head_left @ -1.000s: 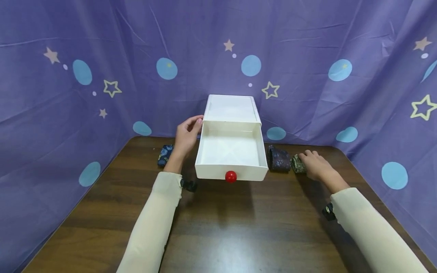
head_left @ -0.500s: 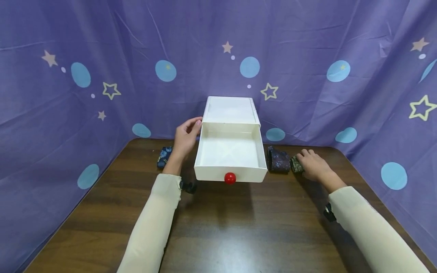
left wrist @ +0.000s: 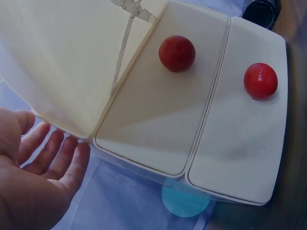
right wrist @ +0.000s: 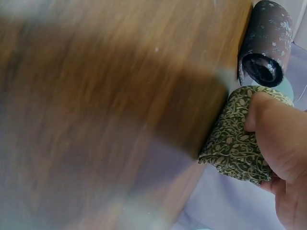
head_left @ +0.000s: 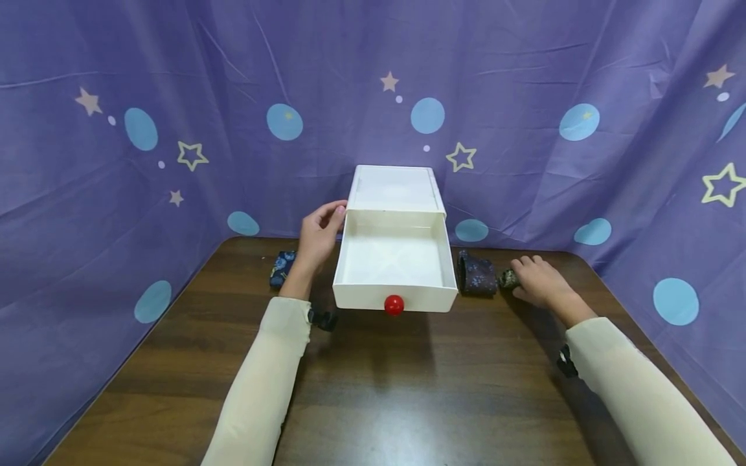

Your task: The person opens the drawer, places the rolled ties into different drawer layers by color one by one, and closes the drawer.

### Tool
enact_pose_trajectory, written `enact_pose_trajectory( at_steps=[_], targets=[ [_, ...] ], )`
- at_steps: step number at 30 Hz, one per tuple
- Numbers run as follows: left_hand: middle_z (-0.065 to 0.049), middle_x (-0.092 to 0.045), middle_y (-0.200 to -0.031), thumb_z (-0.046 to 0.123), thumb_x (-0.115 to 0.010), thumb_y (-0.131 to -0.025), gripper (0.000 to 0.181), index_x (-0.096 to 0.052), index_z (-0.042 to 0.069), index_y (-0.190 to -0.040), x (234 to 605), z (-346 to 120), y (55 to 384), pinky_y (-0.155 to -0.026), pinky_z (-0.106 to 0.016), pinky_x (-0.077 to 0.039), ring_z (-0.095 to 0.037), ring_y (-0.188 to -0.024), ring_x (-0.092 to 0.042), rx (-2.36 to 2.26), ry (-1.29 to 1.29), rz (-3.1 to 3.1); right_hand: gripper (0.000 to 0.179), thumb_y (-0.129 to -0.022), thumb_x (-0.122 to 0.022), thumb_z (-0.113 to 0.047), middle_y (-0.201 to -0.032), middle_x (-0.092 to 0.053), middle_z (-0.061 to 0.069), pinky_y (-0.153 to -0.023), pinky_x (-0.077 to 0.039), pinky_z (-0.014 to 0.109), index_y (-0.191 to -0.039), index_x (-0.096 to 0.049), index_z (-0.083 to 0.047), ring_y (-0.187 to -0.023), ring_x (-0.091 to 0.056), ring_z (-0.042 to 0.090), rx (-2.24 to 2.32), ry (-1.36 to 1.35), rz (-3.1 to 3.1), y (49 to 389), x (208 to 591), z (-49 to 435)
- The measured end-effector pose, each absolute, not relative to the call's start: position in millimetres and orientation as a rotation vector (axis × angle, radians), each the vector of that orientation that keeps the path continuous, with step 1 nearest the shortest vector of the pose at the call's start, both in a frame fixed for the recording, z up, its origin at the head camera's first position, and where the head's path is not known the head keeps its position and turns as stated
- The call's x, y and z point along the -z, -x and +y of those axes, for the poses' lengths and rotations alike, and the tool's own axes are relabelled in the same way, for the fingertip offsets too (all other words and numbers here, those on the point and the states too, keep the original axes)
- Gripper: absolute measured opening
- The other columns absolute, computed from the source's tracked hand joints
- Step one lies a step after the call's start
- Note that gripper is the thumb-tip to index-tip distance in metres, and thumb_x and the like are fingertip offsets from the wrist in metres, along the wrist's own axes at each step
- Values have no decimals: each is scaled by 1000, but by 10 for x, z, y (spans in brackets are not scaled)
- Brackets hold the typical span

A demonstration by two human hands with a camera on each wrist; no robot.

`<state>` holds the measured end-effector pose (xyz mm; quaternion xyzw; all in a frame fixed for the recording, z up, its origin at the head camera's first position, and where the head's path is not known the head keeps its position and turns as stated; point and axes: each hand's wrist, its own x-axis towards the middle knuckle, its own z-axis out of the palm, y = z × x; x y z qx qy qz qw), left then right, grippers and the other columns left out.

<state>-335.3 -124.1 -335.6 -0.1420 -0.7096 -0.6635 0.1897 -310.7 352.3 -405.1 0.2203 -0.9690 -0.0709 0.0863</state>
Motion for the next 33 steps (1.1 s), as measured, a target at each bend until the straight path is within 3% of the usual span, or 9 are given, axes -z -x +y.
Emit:
enact_pose_trajectory(
  at_steps=[10, 17, 20, 26, 33],
  targets=[
    [-22, -64, -130, 24, -59, -106, 39, -63, 0, -137, 3335, -1236, 3342, -95, -35, -57, -34, -116, -63, 1900, 377, -2024, 39, -79, -78, -15, -91, -56, 24, -74, -48, 59, -97, -50, 5, -83, -53, 47, 200, -675, -2706, 3071, 3918, 3548],
    [-25, -64, -129, 16, -57, -107, 37, -62, -6, -135, 3148, -1199, 3111, -93, -34, -58, -36, -115, -63, 1877, 392, -2034, 40, -77, -80, -16, -85, -55, 24, -68, -46, 59, -90, -48, 4, -77, -53, 47, 202, -752, -2555, 3064, 3579, 3466],
    [-23, -66, -128, 23, -58, -106, 39, -63, -3, -135, 3231, -1213, 3203, -94, -34, -58, -34, -114, -64, 1865, 404, -2017, 36, -75, -77, -12, -82, -53, 22, -66, -45, 58, -86, -46, 2, -73, -51, 45, 218, -779, -2485, 3054, 3424, 3431],
    [-17, -68, -124, 31, -62, -104, 41, -66, 2, -133, 3369, -1237, 3349, -90, -33, -59, -24, -107, -66, 1864, 397, -1994, 34, -73, -76, -11, -81, -54, 21, -66, -45, 54, -89, -50, 4, -70, -49, 41, 265, -832, -2344, 2998, 3101, 3306],
    [-17, -68, -124, 32, -63, -104, 41, -67, 2, -132, 3367, -1228, 3351, -89, -32, -59, -23, -106, -66, 1871, 389, -1990, 34, -72, -72, -10, -87, -58, 25, -72, -45, 54, -96, -55, 9, -76, -50, 43, 244, -913, -2207, 2924, 2804, 3069]
  ],
)
